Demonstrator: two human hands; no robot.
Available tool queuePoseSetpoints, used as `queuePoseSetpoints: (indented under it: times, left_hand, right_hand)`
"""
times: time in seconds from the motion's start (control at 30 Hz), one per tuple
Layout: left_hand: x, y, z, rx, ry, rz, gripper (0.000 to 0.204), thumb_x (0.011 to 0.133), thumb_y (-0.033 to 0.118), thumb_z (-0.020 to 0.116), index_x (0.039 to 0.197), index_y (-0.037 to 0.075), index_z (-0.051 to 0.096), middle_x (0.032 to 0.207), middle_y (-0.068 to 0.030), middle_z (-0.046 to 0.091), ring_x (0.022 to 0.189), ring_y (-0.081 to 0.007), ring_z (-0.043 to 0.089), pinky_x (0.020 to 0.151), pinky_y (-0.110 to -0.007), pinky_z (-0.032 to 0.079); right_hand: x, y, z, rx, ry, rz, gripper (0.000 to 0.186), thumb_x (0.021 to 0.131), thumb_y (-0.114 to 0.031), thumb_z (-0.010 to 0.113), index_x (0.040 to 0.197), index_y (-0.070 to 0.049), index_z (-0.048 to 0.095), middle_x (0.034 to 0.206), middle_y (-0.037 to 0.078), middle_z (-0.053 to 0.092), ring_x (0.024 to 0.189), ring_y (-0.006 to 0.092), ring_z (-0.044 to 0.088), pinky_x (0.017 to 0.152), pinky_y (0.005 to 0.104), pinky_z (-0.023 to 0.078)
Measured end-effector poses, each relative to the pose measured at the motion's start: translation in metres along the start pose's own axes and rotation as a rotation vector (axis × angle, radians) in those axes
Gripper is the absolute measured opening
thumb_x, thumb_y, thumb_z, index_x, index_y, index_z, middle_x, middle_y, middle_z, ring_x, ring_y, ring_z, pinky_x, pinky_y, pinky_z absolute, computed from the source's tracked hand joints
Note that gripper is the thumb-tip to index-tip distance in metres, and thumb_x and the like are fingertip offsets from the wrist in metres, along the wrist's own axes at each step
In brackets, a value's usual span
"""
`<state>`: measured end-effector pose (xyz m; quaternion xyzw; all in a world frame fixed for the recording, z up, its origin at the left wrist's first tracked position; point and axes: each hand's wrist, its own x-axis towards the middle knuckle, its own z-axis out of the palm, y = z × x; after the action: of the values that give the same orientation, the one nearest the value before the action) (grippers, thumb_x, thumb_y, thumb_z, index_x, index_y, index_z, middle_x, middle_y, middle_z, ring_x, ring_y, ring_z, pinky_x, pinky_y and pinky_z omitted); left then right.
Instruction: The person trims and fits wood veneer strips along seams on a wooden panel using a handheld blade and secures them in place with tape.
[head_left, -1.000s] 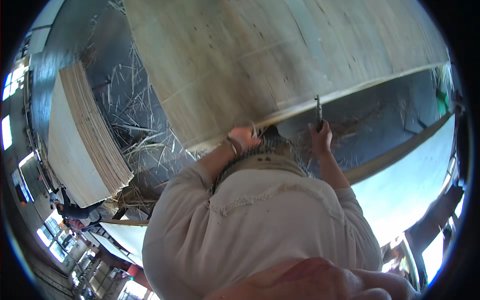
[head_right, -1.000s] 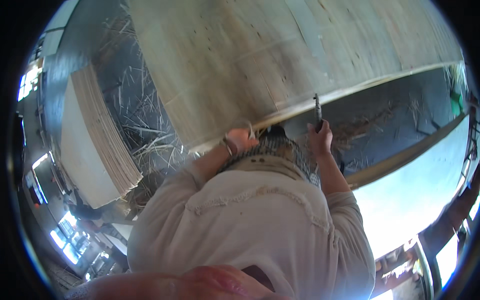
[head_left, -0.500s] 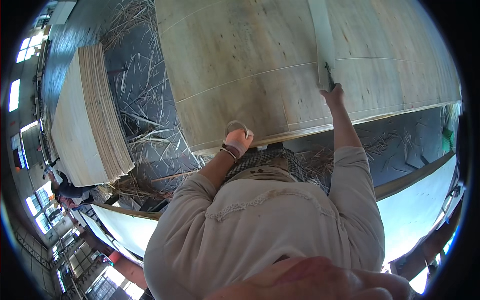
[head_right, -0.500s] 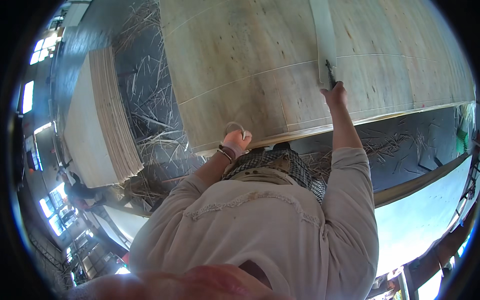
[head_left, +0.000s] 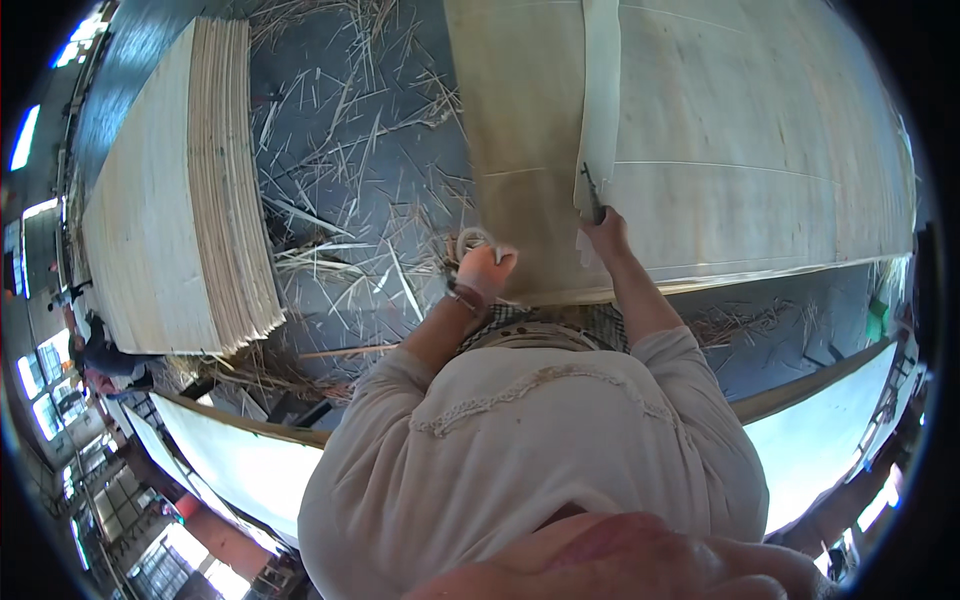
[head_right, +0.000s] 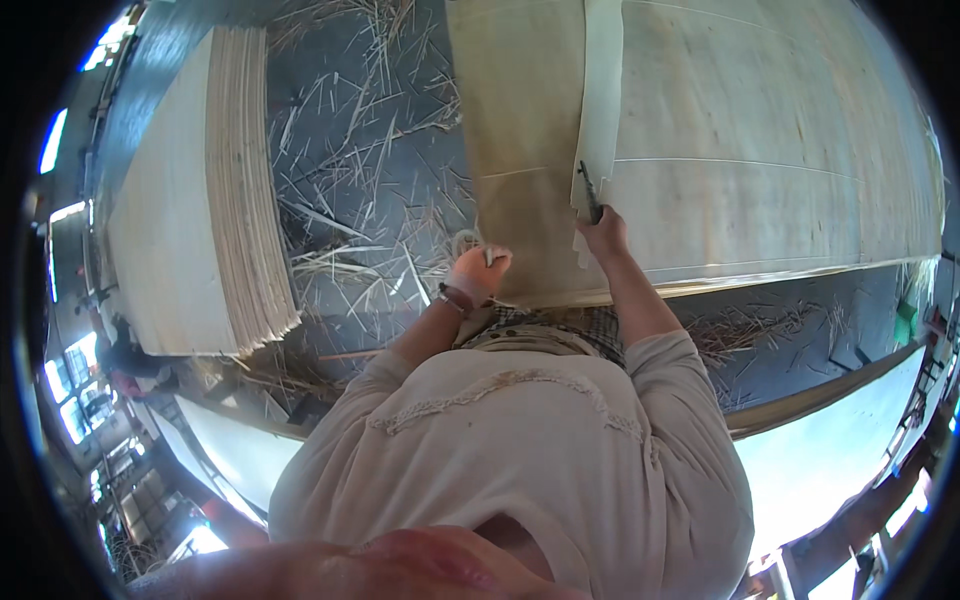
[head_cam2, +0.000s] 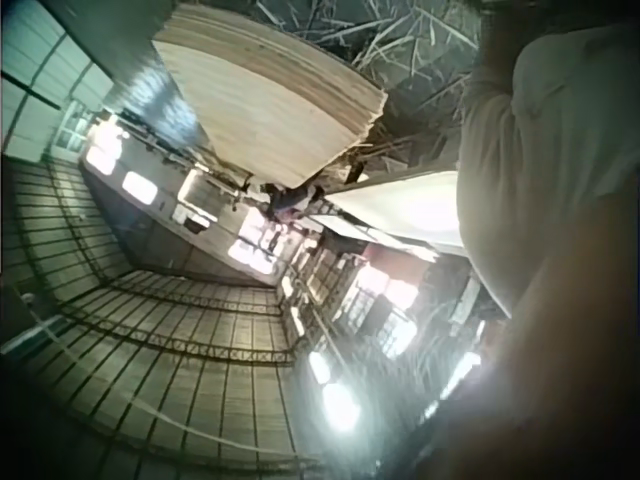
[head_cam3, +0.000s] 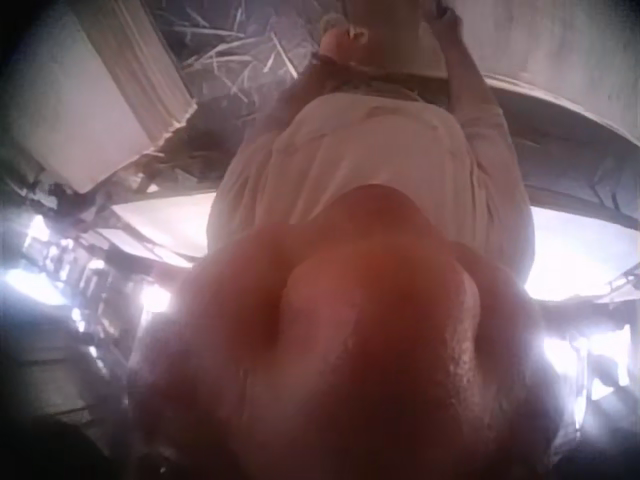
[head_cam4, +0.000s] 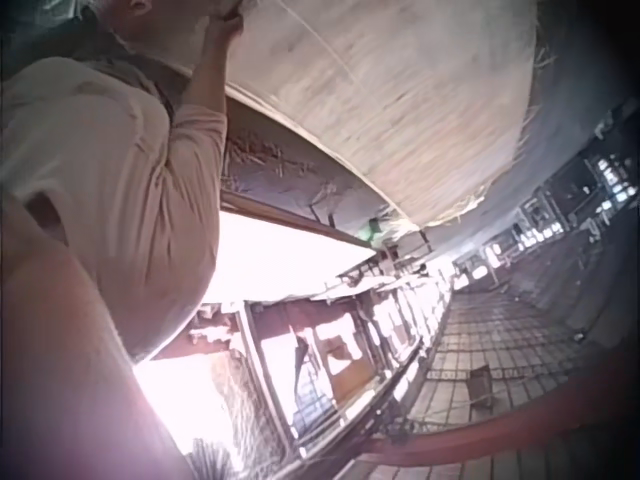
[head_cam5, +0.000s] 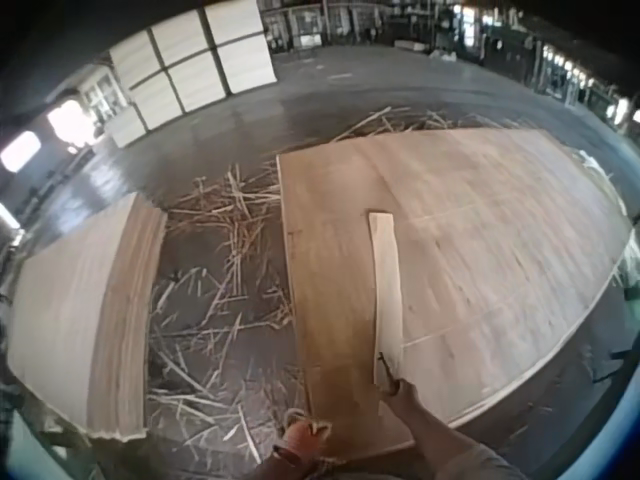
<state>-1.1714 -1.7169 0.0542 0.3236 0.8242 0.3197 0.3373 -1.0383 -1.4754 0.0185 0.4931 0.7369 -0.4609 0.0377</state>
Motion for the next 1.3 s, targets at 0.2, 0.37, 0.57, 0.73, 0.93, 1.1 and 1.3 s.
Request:
queuePoseSetpoints:
  times: [0.2,0.37,0.57,0.73,0.93,1.1,1.3]
  left_hand:
    - [-0.079,-0.132,-0.186,0.172,-0.013,-0.27,0.033,0.09,0.034,0.054,0.101,0.007,0.07,0.091,-0.0216,0.068,0.09,-0.0405,0.065,0.077,-0.048,0.05]
    - [-0.099,-0.222,-0.263,0.131,0.292,-0.446,0.031,0.09,0.033,0.055,0.103,0.01,0.07,0.093,-0.0214,0.068,0.09,-0.041,0.065,0.079,-0.047,0.05]
    - [0.034,-0.191,-0.307,0.142,0.096,-0.159,0.029,0.089,0.032,0.058,0.1,0.009,0.072,0.095,-0.0164,0.07,0.093,-0.0362,0.066,0.08,-0.042,0.05]
    - [0.163,-0.183,-0.383,0.249,-0.054,0.061,0.031,0.091,0.035,0.05,0.098,0.012,0.069,0.094,-0.022,0.067,0.094,-0.0413,0.063,0.081,-0.049,0.049]
    - [0.22,-0.326,-0.511,0.673,-0.147,-0.312,0.024,0.092,0.023,0.05,0.106,0.016,0.068,0.107,-0.0169,0.069,0.099,-0.0361,0.067,0.082,-0.049,0.055]
    - [0.237,-0.395,-0.609,0.878,-0.512,-0.609,0.036,0.094,0.032,0.047,0.115,0.011,0.068,0.12,-0.017,0.066,0.111,-0.034,0.064,0.092,-0.047,0.051]
    - [0.44,-0.438,-0.732,1.024,-0.459,-0.646,0.032,0.094,0.029,0.051,0.116,0.015,0.069,0.123,-0.013,0.066,0.115,-0.0268,0.064,0.097,-0.039,0.049]
  right_hand:
    - [0.051,-0.021,0.089,-0.188,0.263,0.004,0.055,0.073,-0.032,0.079,0.107,0.007,0.063,0.098,0.026,0.068,0.093,0.0395,0.067,0.08,0.0451,0.053]
    - [0.066,-0.003,0.098,-0.362,0.28,0.056,0.069,0.068,-0.045,0.081,0.109,0.008,0.063,0.102,0.029,0.067,0.098,0.0419,0.065,0.084,0.0471,0.052]
    - [0.064,-0.02,0.099,-0.364,0.252,0.076,0.067,0.066,-0.045,0.082,0.105,0.007,0.065,0.099,0.028,0.068,0.095,0.0403,0.067,0.082,0.0461,0.052]
    - [0.053,-0.035,0.096,-0.296,0.243,0.252,0.059,0.066,-0.039,0.081,0.104,0.004,0.066,0.099,0.026,0.069,0.096,0.0399,0.066,0.084,0.0457,0.052]
    - [0.162,-0.177,0.108,0.143,0.392,0.219,0.051,0.07,-0.031,0.078,0.102,0.007,0.066,0.093,0.024,0.07,0.09,0.0363,0.068,0.078,0.044,0.053]
    - [0.319,-0.344,0.091,0.584,0.386,0.383,0.029,0.082,-0.026,0.075,0.091,-0.003,0.059,0.062,0.003,0.053,0.045,0.0131,0.047,0.038,0.0295,0.037]
    - [0.434,-0.475,0.112,0.7,0.502,0.462,0.027,0.08,-0.026,0.075,0.085,-0.002,0.062,0.06,0.004,0.053,0.044,0.0132,0.048,0.039,0.0298,0.037]
